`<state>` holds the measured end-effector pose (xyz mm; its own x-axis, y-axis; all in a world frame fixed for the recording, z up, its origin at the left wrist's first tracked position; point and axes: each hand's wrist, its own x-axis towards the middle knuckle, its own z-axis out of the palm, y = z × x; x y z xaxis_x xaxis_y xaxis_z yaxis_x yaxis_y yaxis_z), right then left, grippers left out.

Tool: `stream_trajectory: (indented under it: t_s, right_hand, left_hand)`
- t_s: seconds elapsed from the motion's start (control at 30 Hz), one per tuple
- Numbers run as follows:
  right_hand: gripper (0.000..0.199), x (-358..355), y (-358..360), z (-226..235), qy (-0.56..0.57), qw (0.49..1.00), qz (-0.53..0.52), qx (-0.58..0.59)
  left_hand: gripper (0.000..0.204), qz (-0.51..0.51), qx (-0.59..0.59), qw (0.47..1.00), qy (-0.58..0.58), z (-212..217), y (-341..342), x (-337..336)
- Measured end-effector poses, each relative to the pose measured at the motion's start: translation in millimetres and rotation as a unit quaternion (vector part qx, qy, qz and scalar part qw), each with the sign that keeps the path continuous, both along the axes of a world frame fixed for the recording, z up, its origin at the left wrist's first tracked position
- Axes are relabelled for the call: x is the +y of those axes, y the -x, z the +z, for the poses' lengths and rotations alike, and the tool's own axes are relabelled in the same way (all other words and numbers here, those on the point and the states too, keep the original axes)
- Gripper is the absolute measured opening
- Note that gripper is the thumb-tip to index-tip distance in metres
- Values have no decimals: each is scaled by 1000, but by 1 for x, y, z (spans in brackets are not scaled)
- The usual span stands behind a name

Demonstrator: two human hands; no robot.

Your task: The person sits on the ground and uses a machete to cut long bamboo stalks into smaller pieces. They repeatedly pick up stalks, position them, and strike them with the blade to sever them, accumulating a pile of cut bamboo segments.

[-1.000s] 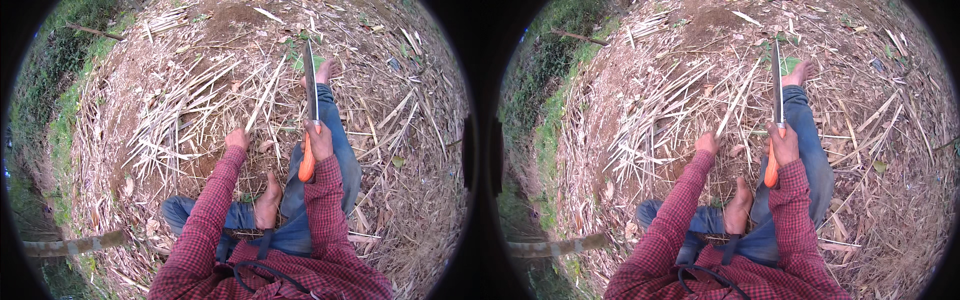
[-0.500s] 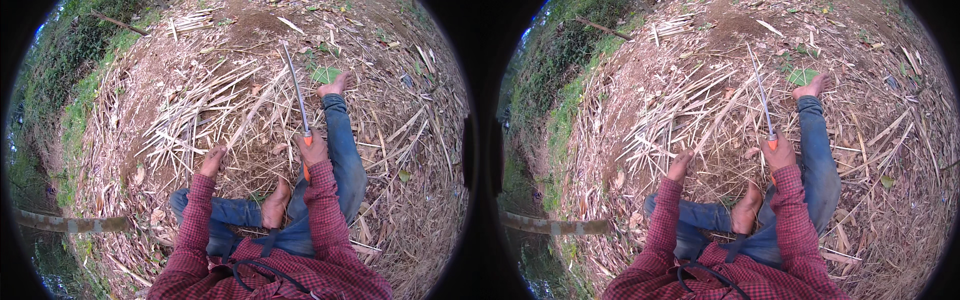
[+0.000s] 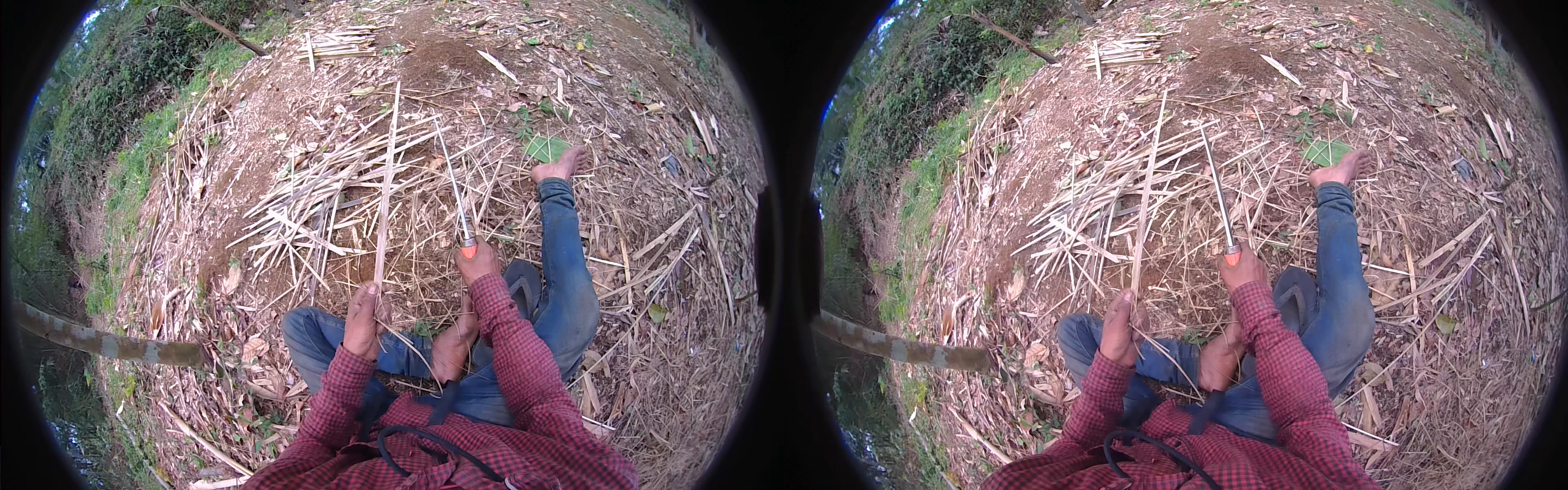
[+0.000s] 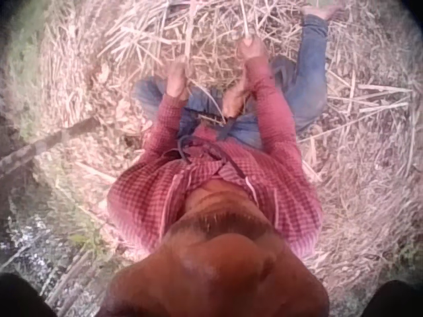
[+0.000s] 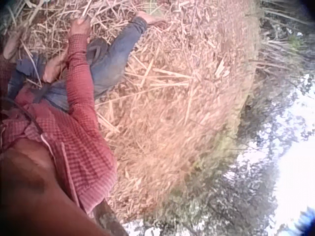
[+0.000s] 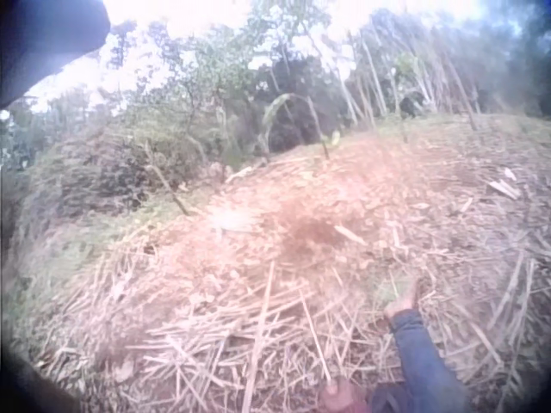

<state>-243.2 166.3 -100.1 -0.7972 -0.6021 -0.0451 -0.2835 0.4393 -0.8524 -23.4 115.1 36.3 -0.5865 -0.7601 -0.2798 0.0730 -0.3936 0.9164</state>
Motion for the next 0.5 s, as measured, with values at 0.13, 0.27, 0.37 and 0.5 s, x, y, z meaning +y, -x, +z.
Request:
stream_trajectory:
  t_s: [0.13, 0.27, 0.37, 0.5]
  right_hand:
    - [28, 11, -17, 76, 204, 899, 78, -378]
    - [28, 3, -3, 91, 291, 849, 108, -428]
    - [33, -1, 13, 101, 284, 877, 108, -372]
    - [37, -5, 23, 98, 252, 935, 73, -238]
  left_hand:
    - [18, 32, -14, 995, 96, -43, 38, -3]
    - [23, -18, -52, 971, 232, -84, 63, 7]
    - [28, -78, -97, 955, 268, -82, 70, 21]
    - [37, -101, -145, 901, 396, -105, 57, 10]
